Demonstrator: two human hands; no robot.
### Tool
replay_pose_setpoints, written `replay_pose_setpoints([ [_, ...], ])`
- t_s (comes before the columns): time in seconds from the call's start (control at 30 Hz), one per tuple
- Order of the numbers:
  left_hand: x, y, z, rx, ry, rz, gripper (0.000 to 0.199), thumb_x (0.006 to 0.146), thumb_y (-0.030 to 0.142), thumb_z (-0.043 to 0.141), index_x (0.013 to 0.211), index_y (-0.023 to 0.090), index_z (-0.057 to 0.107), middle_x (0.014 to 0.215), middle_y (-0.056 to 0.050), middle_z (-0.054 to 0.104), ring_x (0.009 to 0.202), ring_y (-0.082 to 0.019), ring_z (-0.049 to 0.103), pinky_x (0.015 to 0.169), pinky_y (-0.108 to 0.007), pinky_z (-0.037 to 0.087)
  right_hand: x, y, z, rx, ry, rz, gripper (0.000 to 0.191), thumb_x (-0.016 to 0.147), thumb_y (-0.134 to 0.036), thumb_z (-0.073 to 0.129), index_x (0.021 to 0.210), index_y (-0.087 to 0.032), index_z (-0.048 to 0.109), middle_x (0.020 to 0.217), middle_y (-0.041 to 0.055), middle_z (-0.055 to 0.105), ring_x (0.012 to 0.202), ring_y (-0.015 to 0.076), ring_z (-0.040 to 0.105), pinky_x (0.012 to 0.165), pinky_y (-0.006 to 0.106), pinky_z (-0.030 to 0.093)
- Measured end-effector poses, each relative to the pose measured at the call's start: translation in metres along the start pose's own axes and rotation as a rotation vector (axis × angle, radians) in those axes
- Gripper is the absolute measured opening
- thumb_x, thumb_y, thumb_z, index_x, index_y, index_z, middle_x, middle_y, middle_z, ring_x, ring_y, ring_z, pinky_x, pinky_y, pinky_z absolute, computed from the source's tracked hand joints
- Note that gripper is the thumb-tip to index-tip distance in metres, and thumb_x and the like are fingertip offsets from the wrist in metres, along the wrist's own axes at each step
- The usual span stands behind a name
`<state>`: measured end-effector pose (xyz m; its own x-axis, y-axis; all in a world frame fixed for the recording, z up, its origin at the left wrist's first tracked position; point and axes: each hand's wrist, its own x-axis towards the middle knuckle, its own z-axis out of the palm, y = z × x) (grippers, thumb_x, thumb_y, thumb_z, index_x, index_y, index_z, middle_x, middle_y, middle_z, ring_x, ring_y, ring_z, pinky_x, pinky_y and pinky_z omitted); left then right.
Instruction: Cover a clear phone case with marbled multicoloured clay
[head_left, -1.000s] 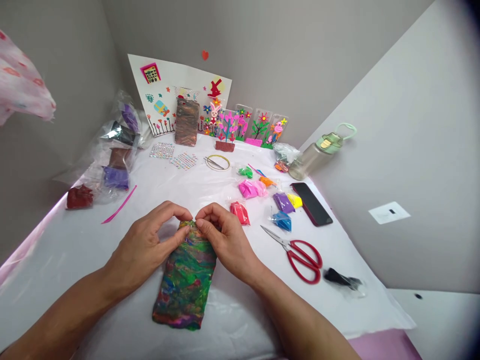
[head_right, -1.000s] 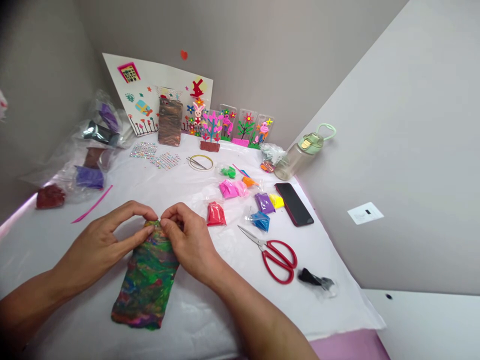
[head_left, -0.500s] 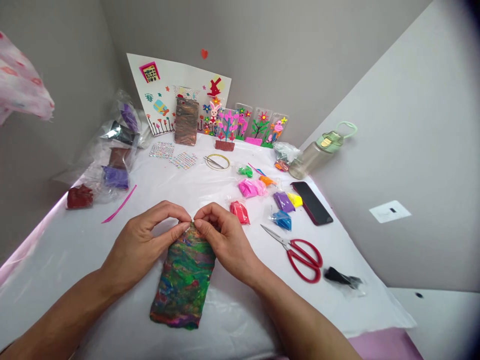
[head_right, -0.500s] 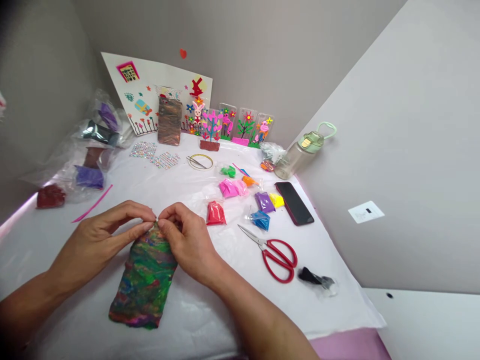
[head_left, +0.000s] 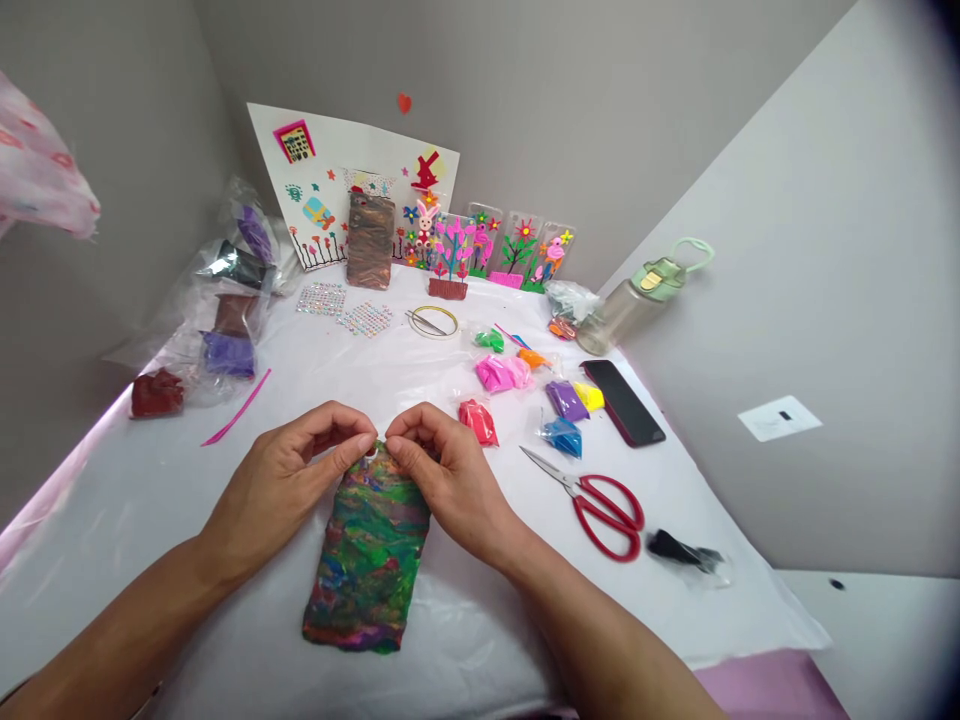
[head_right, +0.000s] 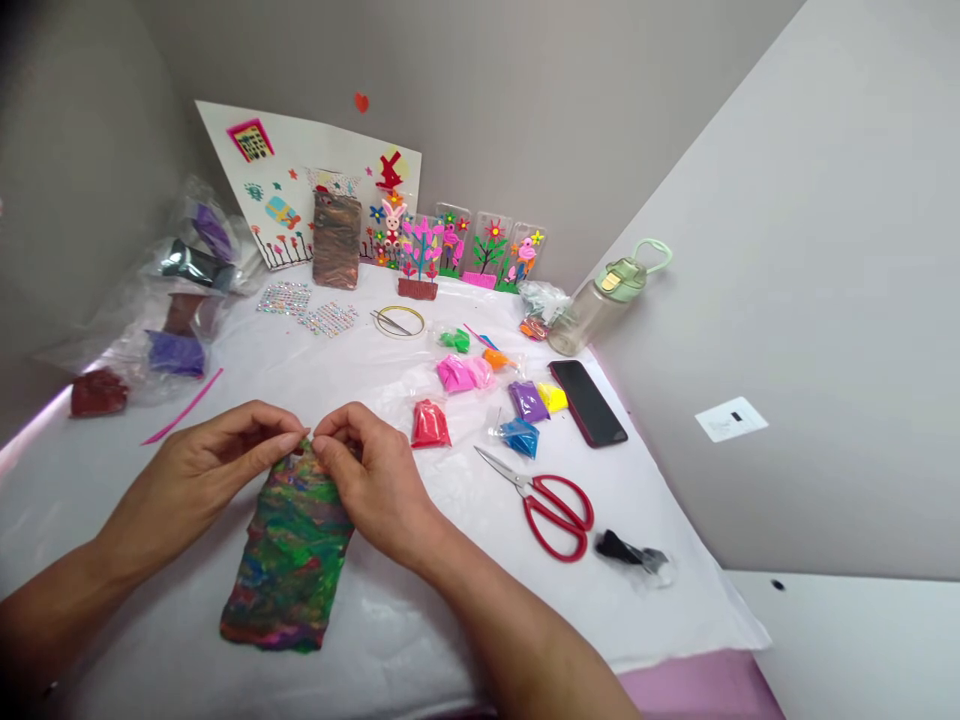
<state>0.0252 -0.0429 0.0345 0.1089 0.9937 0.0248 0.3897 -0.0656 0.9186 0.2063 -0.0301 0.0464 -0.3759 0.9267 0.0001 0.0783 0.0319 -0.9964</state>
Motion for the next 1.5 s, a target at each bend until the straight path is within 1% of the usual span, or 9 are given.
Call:
replay_pose_setpoints([
  [0.17, 0.0, 0.003, -0.002, -0.062, -0.063, 0.007, 0.014, 0.088, 0.043, 0.067, 0.095, 0.031, 0.068, 0.095, 0.004, 0.071, 0.093, -0.02, 0.063, 0.081, -0.022, 0.046, 0.001, -0.001, -0.001, 0.011, 0.004, -0.001, 0.005, 0.09, -0.019, 0.056, 0.086, -0.018, 0.059, 0.071, -0.0034, 0.053, 0.065, 0.0116, 0.048, 0.057, 0.023, 0.036],
  [0.33, -0.001, 0.003, -0.001, -0.024, -0.015, 0.018, 0.014, 0.086, 0.043, 0.069, 0.089, 0.03, 0.072, 0.09, 0.002, 0.073, 0.088, -0.022, 0.064, 0.079, -0.025, 0.046, 0.001, 0.001, -0.001, -0.008, -0.006, -0.003, 0.006, 0.09, -0.021, 0.057, 0.086, -0.018, 0.059, 0.071, -0.0036, 0.054, 0.065, 0.0118, 0.049, 0.058, 0.024, 0.037],
  [0.43, -0.001, 0.003, -0.002, -0.027, 0.006, 0.037, 0.016, 0.085, 0.042, 0.07, 0.096, 0.031, 0.074, 0.098, 0.001, 0.074, 0.093, -0.024, 0.065, 0.084, -0.025, 0.047, 0.002, 0.001, -0.002, 0.012, 0.0, 0.011, 0.006, 0.09, -0.023, 0.058, 0.085, -0.018, 0.059, 0.07, -0.0036, 0.053, 0.064, 0.0119, 0.049, 0.057, 0.024, 0.037],
  [0.53, -0.001, 0.001, -0.003, -0.028, 0.01, 0.113, 0.016, 0.087, 0.04, 0.07, 0.099, 0.032, 0.074, 0.105, 0.0, 0.074, 0.099, -0.024, 0.065, 0.087, -0.024, 0.047, 0.003, 0.001, -0.004, 0.059, 0.004, 0.04, 0.008, 0.089, -0.026, 0.059, 0.085, -0.019, 0.058, 0.071, -0.0033, 0.053, 0.064, 0.0121, 0.049, 0.057, 0.024, 0.037],
  [0.67, -0.001, 0.0, -0.003, 0.001, 0.002, 0.199, 0.009, 0.09, 0.036, 0.066, 0.09, 0.03, 0.073, 0.096, 0.0, 0.071, 0.092, -0.021, 0.065, 0.083, -0.023, 0.047, 0.004, 0.002, -0.006, 0.078, -0.018, 0.052, 0.01, 0.088, -0.028, 0.061, 0.085, -0.019, 0.058, 0.07, -0.0034, 0.053, 0.063, 0.0117, 0.048, 0.057, 0.024, 0.035],
  [0.83, 0.001, 0.001, -0.003, -0.008, -0.036, 0.101, 0.01, 0.091, 0.039, 0.065, 0.089, 0.03, 0.069, 0.092, 0.001, 0.069, 0.088, -0.019, 0.063, 0.08, -0.024, 0.046, 0.004, 0.005, -0.004, 0.083, -0.023, 0.042, 0.009, 0.088, -0.026, 0.061, 0.085, -0.018, 0.059, 0.071, -0.0033, 0.054, 0.064, 0.0114, 0.048, 0.057, 0.023, 0.035],
  [1.0, 0.004, -0.002, -0.009, -0.096, -0.123, -0.048, 0.022, 0.095, 0.05, 0.055, 0.101, 0.031, 0.064, 0.092, 0.003, 0.065, 0.091, -0.019, 0.059, 0.078, -0.024, 0.044, 0.002, 0.003, -0.003, 0.069, 0.004, 0.048, 0.008, 0.088, -0.026, 0.061, 0.085, -0.018, 0.059, 0.071, -0.0035, 0.054, 0.064, 0.0115, 0.048, 0.057, 0.023, 0.036],
  [1.23, 0.004, -0.006, -0.002, -0.267, -0.153, -0.067, 0.019, 0.092, 0.047, 0.061, 0.096, 0.029, 0.062, 0.084, 0.005, 0.058, 0.081, -0.015, 0.055, 0.073, -0.022, 0.043, 0.0, 0.0, 0.0, 0.052, -0.013, 0.003, 0.005, 0.089, -0.02, 0.059, 0.085, -0.017, 0.059, 0.071, -0.0034, 0.053, 0.065, 0.0113, 0.048, 0.058, 0.023, 0.036],
  [1.5, 0.003, -0.008, -0.004, -0.268, -0.148, -0.094, 0.019, 0.095, 0.048, 0.058, 0.101, 0.031, 0.062, 0.083, 0.006, 0.059, 0.082, -0.014, 0.054, 0.073, -0.022, 0.043, 0.001, 0.003, -0.002, 0.057, 0.004, -0.012, 0.009, 0.091, -0.024, 0.059, 0.086, -0.017, 0.059, 0.072, -0.0034, 0.053, 0.066, 0.011, 0.048, 0.059, 0.023, 0.036],
])
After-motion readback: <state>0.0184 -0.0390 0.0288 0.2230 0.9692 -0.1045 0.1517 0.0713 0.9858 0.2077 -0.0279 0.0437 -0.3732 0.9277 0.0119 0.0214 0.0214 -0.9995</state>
